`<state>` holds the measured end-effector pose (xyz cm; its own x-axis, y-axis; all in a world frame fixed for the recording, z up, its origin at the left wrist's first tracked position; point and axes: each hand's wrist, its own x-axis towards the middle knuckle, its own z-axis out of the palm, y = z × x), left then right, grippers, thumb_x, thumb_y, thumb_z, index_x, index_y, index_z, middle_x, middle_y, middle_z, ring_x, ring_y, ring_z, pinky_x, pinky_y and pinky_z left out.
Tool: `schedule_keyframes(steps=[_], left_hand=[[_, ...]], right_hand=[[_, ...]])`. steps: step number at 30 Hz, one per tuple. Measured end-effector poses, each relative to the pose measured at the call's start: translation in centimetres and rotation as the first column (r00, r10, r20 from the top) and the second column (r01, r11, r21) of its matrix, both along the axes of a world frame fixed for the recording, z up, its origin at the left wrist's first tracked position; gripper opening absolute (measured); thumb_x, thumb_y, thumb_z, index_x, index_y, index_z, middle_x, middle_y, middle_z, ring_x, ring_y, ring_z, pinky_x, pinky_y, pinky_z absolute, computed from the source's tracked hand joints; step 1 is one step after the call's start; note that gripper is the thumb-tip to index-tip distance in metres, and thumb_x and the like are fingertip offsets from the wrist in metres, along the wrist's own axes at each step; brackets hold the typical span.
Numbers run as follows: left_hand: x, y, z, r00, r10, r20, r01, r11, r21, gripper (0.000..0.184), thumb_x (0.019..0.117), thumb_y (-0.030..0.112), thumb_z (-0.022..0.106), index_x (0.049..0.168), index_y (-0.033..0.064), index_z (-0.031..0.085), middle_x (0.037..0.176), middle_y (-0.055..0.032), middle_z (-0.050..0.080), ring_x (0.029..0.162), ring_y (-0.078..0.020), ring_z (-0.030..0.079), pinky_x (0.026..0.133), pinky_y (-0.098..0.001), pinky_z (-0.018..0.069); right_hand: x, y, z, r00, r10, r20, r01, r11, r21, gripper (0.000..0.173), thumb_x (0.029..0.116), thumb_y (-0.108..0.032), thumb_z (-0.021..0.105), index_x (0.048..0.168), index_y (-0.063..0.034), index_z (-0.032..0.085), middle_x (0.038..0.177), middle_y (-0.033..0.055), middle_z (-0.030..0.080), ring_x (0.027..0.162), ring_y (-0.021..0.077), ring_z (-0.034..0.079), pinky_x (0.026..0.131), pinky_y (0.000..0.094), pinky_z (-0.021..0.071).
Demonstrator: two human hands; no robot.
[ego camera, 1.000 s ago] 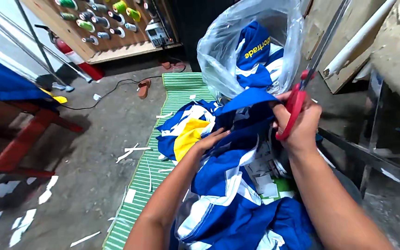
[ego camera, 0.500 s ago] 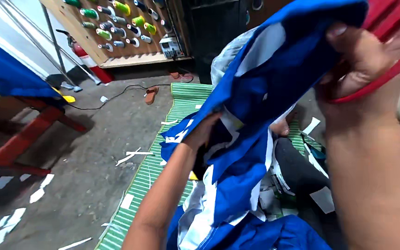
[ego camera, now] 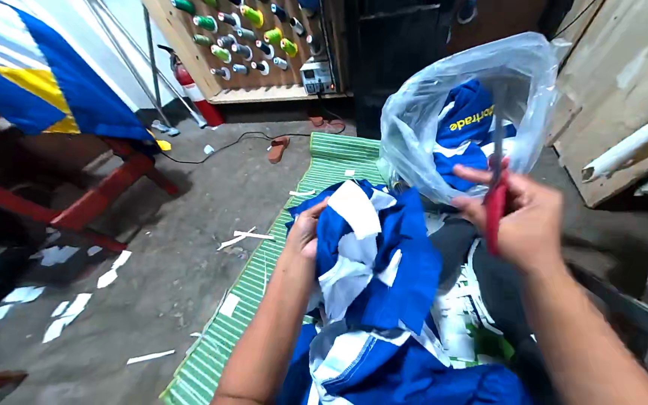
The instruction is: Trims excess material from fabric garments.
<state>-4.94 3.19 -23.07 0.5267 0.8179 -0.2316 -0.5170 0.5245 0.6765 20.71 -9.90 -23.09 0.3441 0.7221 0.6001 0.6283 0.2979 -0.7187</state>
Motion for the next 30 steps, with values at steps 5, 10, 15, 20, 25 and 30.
schedule_keyframes(steps=[5, 10, 15, 20, 25, 30], left_hand=[[2.7, -1.8, -2.0, 0.990, 0.032, 0.138, -0.007, 0.985, -0.174, 0.027, 0.1061, 0.020, 0.040, 0.090, 0.0156, 0.061, 0.079, 0.0002, 0.069, 0.072, -0.0078, 0.069, 0.064, -0.0230, 0.0579], [2.4, -1.7, -1.9, 0.988, -0.025, -0.155, 0.022, 1.000, -0.020, 0.029, 0.1079, 0.034, 0.043, 0.098, 0.0147, 0.062, 0.083, 0.0000, 0.068, 0.075, -0.0084, 0.068, 0.067, -0.0255, 0.0582], [-1.0, 0.9, -3.5, 0.690, 0.555, -0.466, 0.189, 0.483, 0.855, 0.048, 0.0994, 0.059, 0.051, 0.094, 0.0130, 0.064, 0.082, 0.0055, 0.059, 0.077, -0.0043, 0.057, 0.071, -0.0305, 0.0495], [2.4, -1.0, -4.0, 0.831, 0.361, -0.422, 0.221, 0.482, 0.848, 0.041, 0.0848, 0.019, 0.079, 0.122, 0.0088, 0.067, 0.116, -0.0015, 0.070, 0.106, -0.0077, 0.065, 0.093, -0.0344, 0.0554], [-1.9, -1.2, -2.1, 0.880, 0.307, -0.363, -0.008, 0.772, 0.635, 0.015, 0.1039, 0.012, 0.051, 0.105, 0.0200, 0.064, 0.086, 0.0115, 0.070, 0.075, 0.0010, 0.065, 0.069, -0.0216, 0.0572], [-16.0, 1.4, 2.0, 0.815, 0.579, -0.031, -0.324, 0.499, 0.804, 0.024, 0.1054, 0.022, 0.044, 0.106, 0.0230, 0.068, 0.097, 0.0103, 0.072, 0.090, 0.0000, 0.068, 0.081, -0.0222, 0.0581]], right_hand=[[-4.3, 1.0, -4.9, 0.970, 0.230, 0.074, -0.238, 0.964, 0.120, 0.035, 0.0784, -0.020, 0.086, 0.102, 0.0014, 0.072, 0.136, 0.0097, 0.068, 0.113, 0.0092, 0.070, 0.090, 0.0278, 0.0599], [-5.0, 2.9, -4.1, 0.987, 0.140, 0.074, -0.152, 0.971, 0.186, 0.011, 0.0754, -0.008, 0.072, 0.083, -0.0013, 0.067, 0.085, 0.0040, 0.073, 0.074, 0.0020, 0.067, 0.065, 0.0202, 0.0554], [-4.4, 2.5, 0.6, 0.989, 0.147, 0.032, -0.150, 0.984, 0.096, 0.011, 0.0882, -0.013, 0.071, 0.088, -0.0047, 0.064, 0.062, -0.0043, 0.055, 0.049, -0.0037, 0.047, 0.045, 0.0141, 0.0406], [-7.5, 3.0, 3.1, 0.980, 0.201, -0.014, -0.197, 0.971, 0.136, 0.008, 0.0863, -0.008, 0.070, 0.086, -0.0050, 0.062, 0.060, -0.0015, 0.053, 0.045, 0.0016, 0.045, 0.040, 0.0172, 0.0376], [-6.4, 2.1, 3.7, 0.983, 0.153, -0.104, -0.150, 0.988, 0.035, 0.011, 0.0916, -0.017, 0.076, 0.093, -0.0081, 0.069, 0.070, -0.0009, 0.066, 0.052, 0.0032, 0.056, 0.045, 0.0210, 0.0451], [-1.7, -2.6, 0.5, 0.999, -0.038, -0.027, 0.037, 0.998, -0.044, 0.033, 0.0834, -0.034, 0.083, 0.099, -0.0100, 0.065, 0.074, -0.0038, 0.064, 0.059, 0.0012, 0.058, 0.052, 0.0205, 0.0506]])
